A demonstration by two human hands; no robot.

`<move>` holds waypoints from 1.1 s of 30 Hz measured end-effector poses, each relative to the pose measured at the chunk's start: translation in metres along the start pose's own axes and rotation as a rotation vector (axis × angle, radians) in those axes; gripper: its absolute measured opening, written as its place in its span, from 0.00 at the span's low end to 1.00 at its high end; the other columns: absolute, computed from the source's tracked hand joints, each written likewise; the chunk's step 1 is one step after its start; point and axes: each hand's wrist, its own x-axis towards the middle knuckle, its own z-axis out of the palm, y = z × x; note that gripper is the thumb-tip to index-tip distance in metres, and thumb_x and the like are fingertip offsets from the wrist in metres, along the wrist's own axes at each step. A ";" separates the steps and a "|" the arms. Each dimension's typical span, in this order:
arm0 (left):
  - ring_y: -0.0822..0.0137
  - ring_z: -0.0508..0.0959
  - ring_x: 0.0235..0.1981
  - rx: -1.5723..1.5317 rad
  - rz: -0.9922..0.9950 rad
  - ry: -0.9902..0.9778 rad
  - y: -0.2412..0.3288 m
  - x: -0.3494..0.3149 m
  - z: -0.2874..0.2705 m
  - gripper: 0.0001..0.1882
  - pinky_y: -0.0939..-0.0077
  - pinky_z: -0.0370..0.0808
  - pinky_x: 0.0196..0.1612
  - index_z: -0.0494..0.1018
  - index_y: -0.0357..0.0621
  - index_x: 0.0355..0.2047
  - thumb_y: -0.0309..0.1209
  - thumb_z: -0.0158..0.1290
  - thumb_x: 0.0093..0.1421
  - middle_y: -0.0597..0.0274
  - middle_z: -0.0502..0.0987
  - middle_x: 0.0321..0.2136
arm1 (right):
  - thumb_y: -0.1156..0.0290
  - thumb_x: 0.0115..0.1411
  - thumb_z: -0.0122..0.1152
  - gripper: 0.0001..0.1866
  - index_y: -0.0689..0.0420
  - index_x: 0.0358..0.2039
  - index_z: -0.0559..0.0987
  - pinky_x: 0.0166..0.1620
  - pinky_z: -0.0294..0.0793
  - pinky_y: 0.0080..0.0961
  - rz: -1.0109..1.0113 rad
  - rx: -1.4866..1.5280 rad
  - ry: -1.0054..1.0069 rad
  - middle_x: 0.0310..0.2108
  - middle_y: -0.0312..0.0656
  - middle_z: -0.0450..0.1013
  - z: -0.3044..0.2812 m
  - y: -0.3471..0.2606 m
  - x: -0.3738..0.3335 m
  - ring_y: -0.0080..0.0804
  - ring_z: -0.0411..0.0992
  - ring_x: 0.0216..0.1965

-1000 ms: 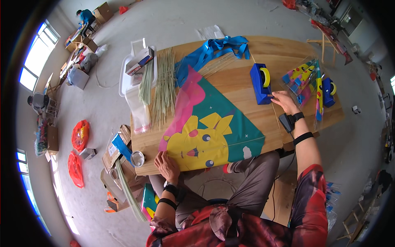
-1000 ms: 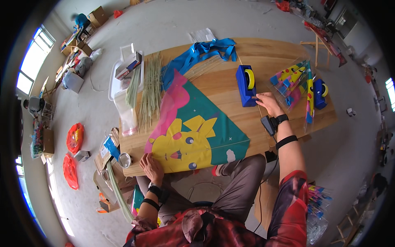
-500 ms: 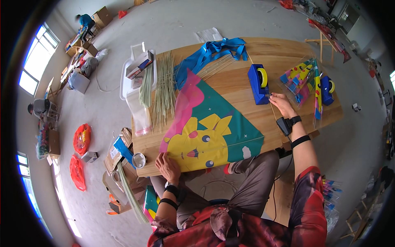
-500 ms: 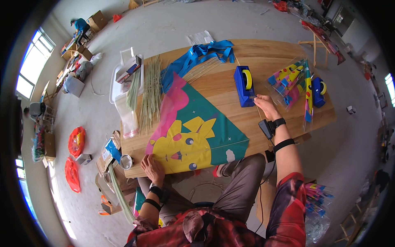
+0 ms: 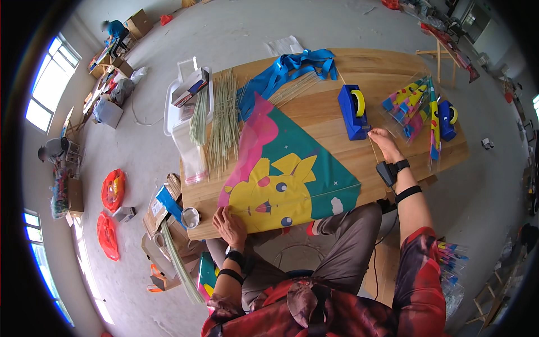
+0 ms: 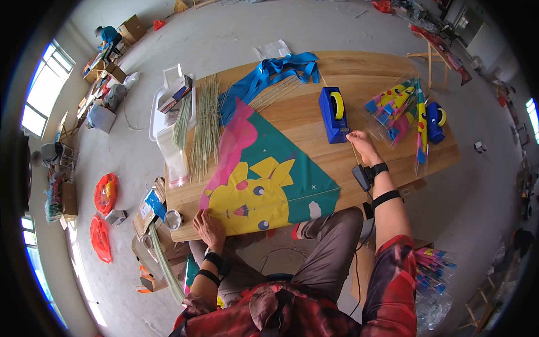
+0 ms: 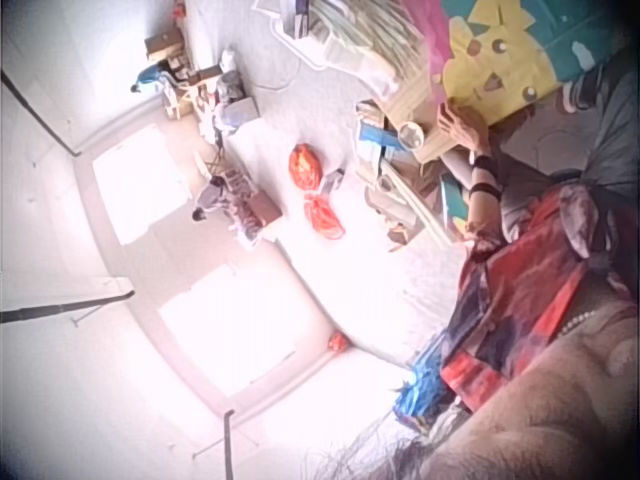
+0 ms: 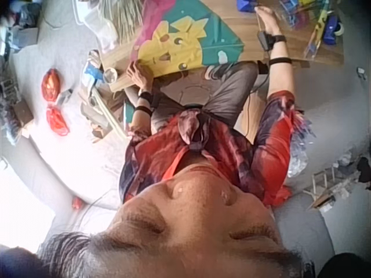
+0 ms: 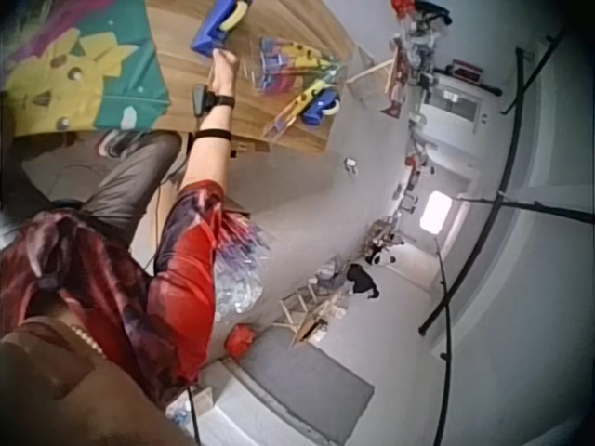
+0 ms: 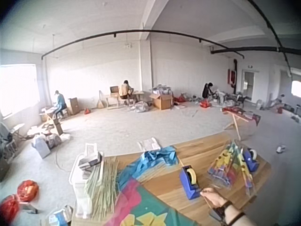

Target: The recorder is assembling a colorful kite with a Pikachu design by attaching bamboo sticks and securing them with tape.

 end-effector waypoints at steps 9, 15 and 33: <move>0.44 0.67 0.58 0.030 -0.027 0.021 -0.011 -0.006 -0.013 0.20 0.48 0.60 0.64 0.71 0.40 0.53 0.27 0.49 0.60 0.46 0.71 0.53 | 0.64 0.66 0.63 0.12 0.60 0.36 0.83 0.39 0.71 0.27 0.188 -0.175 0.296 0.33 0.32 0.78 0.042 0.035 0.031 0.22 0.71 0.33; 0.45 0.68 0.58 -0.024 0.000 0.032 -0.004 0.010 0.014 0.20 0.50 0.61 0.64 0.71 0.42 0.53 0.26 0.49 0.59 0.48 0.71 0.53 | 0.65 0.65 0.62 0.11 0.61 0.34 0.78 0.39 0.76 0.27 0.247 -0.308 0.361 0.32 0.36 0.78 0.022 0.089 -0.004 0.24 0.76 0.36; 0.56 0.75 0.52 -0.675 0.087 -0.410 0.084 0.011 -0.119 0.14 0.62 0.69 0.58 0.82 0.43 0.44 0.35 0.64 0.60 0.55 0.79 0.44 | 0.78 0.67 0.51 0.02 0.60 0.40 0.72 0.47 0.70 0.42 -0.611 -0.471 -0.379 0.37 0.45 0.75 0.298 -0.085 -0.237 0.48 0.75 0.43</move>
